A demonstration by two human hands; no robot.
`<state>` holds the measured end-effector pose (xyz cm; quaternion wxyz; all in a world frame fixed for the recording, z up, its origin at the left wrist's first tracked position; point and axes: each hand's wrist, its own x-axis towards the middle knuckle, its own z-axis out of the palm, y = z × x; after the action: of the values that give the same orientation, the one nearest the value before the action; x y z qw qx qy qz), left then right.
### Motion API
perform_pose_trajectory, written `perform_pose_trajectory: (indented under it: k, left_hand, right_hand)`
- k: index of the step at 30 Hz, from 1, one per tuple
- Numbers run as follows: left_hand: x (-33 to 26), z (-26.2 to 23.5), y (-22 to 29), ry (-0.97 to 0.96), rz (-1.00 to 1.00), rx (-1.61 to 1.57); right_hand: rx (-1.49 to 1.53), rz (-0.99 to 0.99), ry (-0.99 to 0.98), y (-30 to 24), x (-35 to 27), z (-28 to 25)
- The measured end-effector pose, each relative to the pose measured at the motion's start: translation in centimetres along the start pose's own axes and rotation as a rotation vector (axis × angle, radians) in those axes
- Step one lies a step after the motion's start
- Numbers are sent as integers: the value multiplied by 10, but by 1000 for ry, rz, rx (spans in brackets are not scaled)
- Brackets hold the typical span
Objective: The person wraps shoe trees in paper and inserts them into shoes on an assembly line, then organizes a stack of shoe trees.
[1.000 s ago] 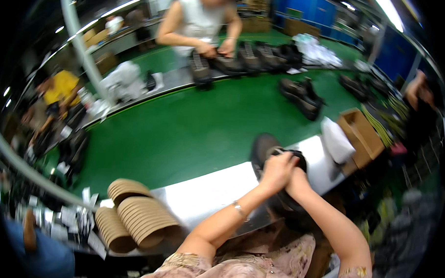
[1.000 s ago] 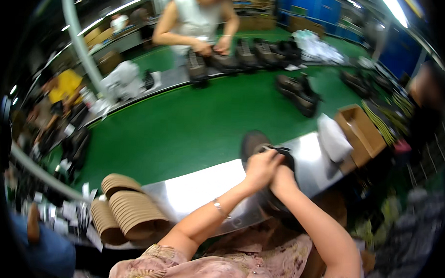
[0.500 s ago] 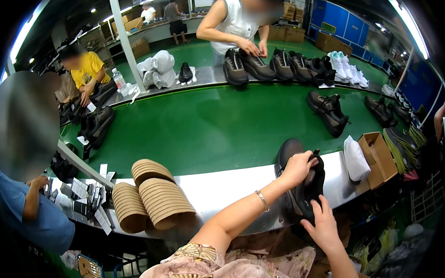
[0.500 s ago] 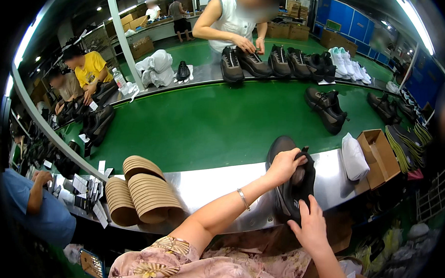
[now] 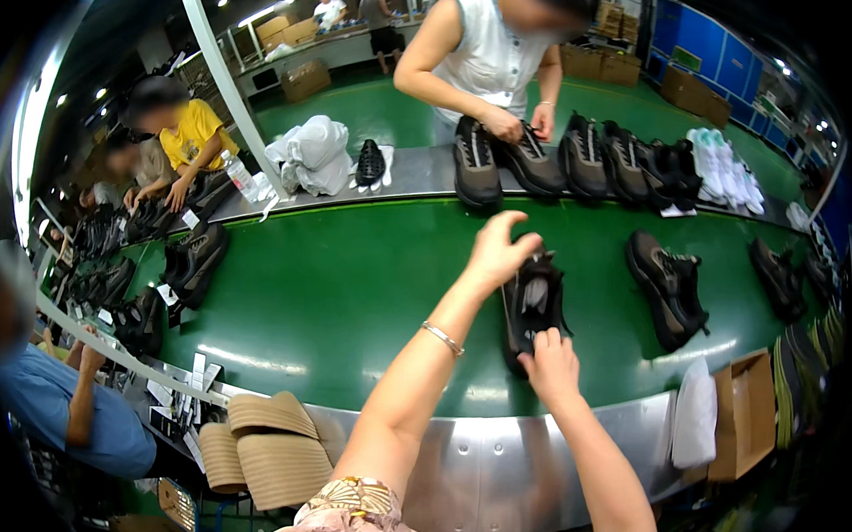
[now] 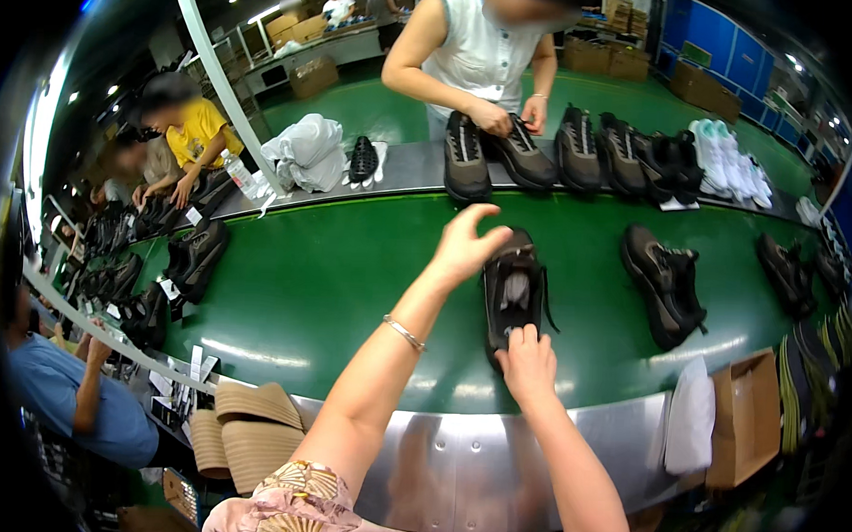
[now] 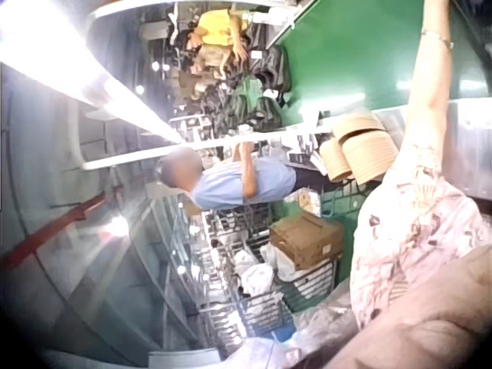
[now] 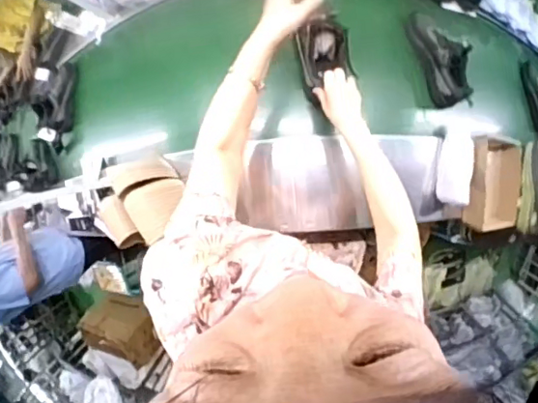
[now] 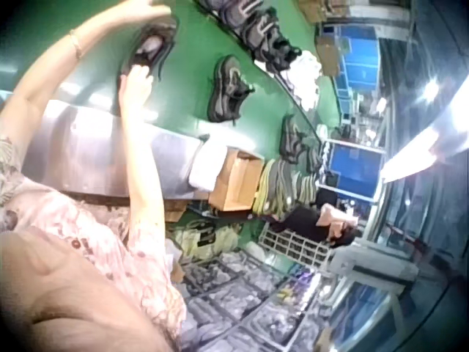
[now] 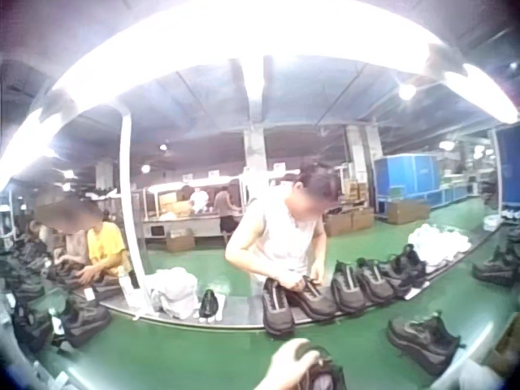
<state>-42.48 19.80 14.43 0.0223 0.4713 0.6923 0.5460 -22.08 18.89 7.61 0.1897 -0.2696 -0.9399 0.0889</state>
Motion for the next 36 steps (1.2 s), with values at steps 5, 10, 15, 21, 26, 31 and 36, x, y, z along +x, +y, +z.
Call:
perform_pose_trajectory:
  k: [5,10,15,21,26,31,36]
  left_hand:
    - [59,-135,-94,547,-251,251]
    - [106,-264,-179,807,-353,501]
    - [135,-318,-250,792,-318,457]
    - [163,-326,-295,758,-295,199]
    - [167,-334,-303,732,-274,6]
    - [167,-351,-295,789,-181,33]
    - [166,-346,-284,887,-144,-120]
  right_hand:
    - [112,64,-113,2,5,4]
    - [124,38,-260,11,9,-2]
    - [137,33,-303,13,8,2]
    - [111,52,-258,-4,19,-7]
    - [110,66,-285,-6,20,-5]
    - [121,74,-298,-11,23,-9]
    - [108,111,-317,-13,23,-10]
